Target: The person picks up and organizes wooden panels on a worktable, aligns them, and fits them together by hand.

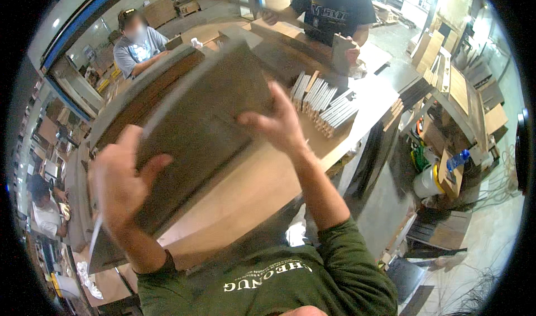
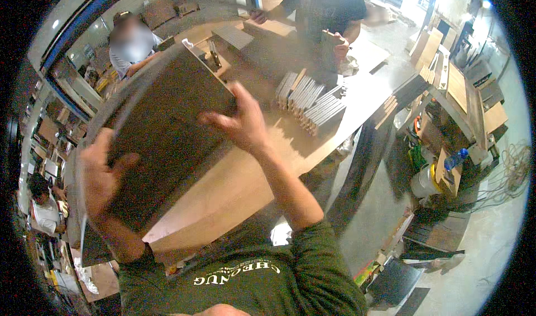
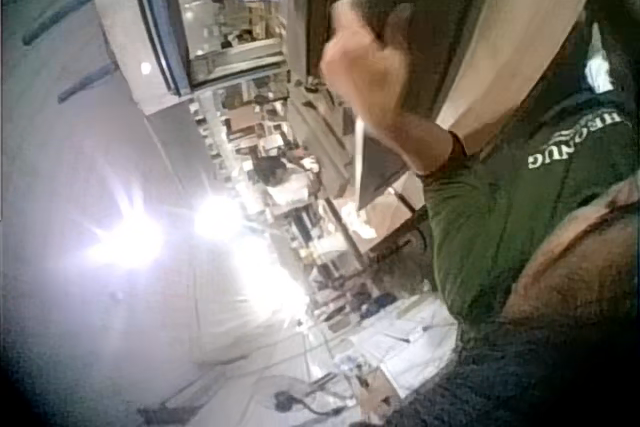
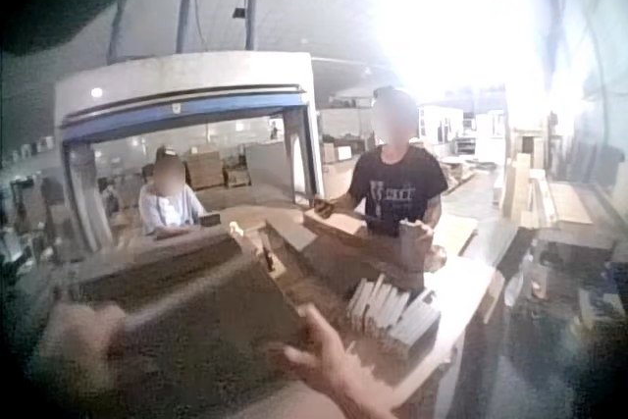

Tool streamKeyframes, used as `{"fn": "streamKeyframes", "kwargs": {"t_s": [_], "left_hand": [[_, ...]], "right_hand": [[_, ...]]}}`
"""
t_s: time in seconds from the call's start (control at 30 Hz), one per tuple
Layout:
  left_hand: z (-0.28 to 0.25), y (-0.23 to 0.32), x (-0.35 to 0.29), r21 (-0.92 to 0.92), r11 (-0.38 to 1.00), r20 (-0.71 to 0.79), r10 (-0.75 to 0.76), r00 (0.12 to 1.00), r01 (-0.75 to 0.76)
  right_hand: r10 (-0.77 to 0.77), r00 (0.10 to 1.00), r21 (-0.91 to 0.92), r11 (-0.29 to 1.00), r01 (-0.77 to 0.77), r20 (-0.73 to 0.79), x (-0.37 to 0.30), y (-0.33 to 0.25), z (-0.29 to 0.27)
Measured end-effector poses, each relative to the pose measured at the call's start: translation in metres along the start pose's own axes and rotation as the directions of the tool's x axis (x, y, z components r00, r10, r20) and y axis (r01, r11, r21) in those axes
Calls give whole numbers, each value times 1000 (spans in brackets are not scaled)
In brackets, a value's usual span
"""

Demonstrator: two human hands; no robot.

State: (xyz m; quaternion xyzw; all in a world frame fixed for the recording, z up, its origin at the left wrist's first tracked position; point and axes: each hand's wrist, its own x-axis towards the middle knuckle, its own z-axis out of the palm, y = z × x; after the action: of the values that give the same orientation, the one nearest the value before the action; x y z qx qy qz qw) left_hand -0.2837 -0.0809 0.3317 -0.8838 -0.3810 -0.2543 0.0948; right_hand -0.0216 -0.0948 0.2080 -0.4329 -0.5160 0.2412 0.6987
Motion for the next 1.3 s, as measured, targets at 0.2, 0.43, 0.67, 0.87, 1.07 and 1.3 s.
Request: {"fn": "streamKeyframes", "kwargs": {"t_s": [0.2,0.43,0.67,0.87,1.07,1.3], "left_hand": [[63,15,1,-96,992,153,99,983,-85],[174,20,-5,-138,990,172,47,984,-23],[149,-24,-75,79,995,81,-67,995,60],[58,-157,-222,273,920,-93,-266,959,282],[-16,-280,-412,-199,691,-563,-661,496,695],[24,-366,-481,-570,527,-337,-850,406,631]], "right_hand": [[-483,840,-392,842,370,-246,-3,-41,-6],[-488,871,-404,807,430,-47,-17,7,25],[-303,882,-755,460,466,360,-30,30,82],[-275,892,-792,416,446,358,-34,27,86],[335,839,-897,266,353,429,-56,0,191],[341,467,-578,493,650,816,-105,-22,411]]}}
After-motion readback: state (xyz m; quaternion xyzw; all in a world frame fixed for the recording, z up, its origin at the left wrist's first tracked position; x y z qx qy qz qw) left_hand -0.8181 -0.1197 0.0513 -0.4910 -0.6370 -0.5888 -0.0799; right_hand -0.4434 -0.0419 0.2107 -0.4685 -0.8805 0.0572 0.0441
